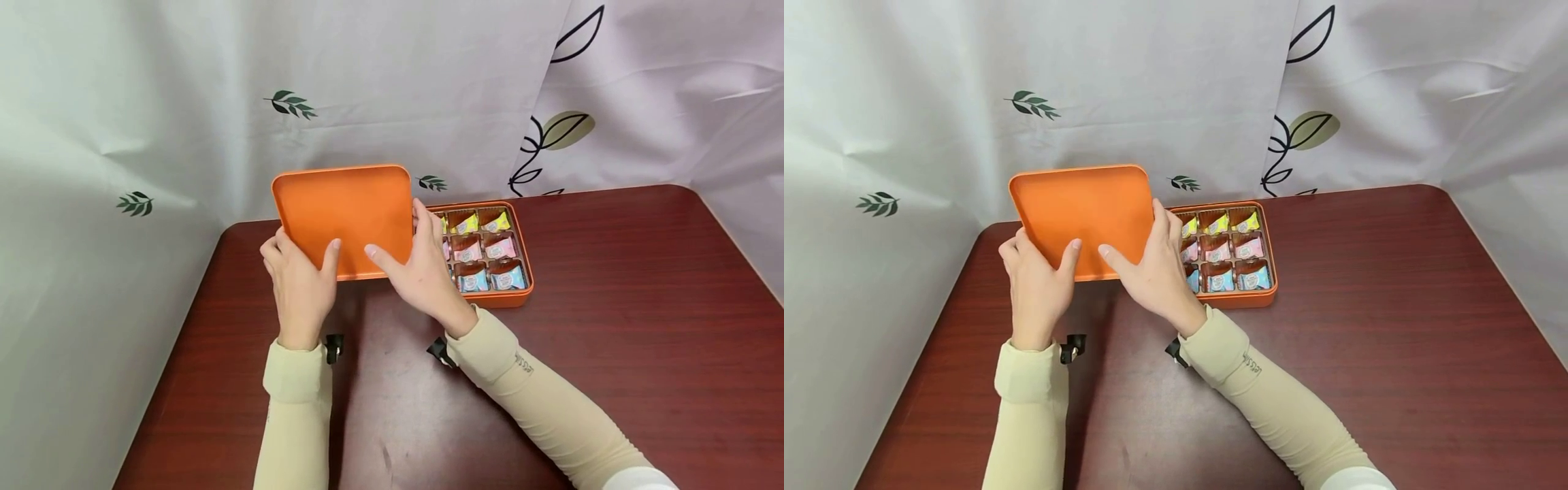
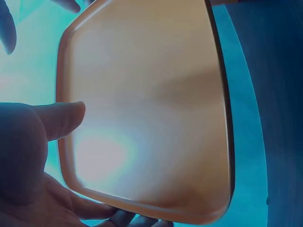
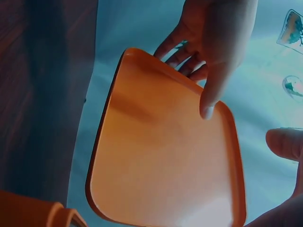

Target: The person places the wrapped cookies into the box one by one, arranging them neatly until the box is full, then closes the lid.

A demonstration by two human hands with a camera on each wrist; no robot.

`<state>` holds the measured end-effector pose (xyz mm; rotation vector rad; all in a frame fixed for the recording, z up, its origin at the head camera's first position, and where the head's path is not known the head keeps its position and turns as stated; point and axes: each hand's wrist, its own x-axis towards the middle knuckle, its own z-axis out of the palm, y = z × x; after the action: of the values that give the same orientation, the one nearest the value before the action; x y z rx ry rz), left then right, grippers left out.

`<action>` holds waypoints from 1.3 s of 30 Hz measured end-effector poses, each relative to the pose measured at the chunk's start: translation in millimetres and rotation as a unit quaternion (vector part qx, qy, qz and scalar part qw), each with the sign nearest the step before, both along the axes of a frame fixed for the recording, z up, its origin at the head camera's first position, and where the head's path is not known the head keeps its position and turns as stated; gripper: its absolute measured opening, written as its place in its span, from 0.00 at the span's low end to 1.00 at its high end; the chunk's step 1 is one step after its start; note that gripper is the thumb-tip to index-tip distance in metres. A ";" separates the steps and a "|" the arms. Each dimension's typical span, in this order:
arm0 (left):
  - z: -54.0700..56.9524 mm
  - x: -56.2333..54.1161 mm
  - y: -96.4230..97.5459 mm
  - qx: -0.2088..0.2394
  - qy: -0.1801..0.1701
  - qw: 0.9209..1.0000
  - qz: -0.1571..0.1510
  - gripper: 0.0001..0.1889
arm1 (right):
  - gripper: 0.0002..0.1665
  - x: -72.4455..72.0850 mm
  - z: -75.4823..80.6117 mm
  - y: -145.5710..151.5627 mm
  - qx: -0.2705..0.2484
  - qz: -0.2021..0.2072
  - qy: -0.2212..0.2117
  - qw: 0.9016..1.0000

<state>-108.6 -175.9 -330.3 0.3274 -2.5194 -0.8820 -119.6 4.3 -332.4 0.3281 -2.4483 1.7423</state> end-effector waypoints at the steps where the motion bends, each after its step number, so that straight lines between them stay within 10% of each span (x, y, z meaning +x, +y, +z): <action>1: -0.3 -0.2 1.8 0.003 0.008 1.000 -0.004 0.43 | 0.61 -0.7 0.2 1.5 -0.002 -0.004 0.003 1.000; 12: -4.8 -5.2 20.4 0.045 0.091 0.994 -0.044 0.40 | 0.62 -4.7 4.3 16.8 -0.020 -0.039 0.042 0.998; 39: -6.5 -11.1 48.1 0.092 0.097 0.987 -0.092 0.43 | 0.56 -8.2 15.5 51.0 -0.030 -0.069 0.064 0.995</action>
<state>-119.7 -127.8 -336.8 0.0605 -2.3201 -1.1645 -127.8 55.3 -316.9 0.2505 -2.2681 1.6780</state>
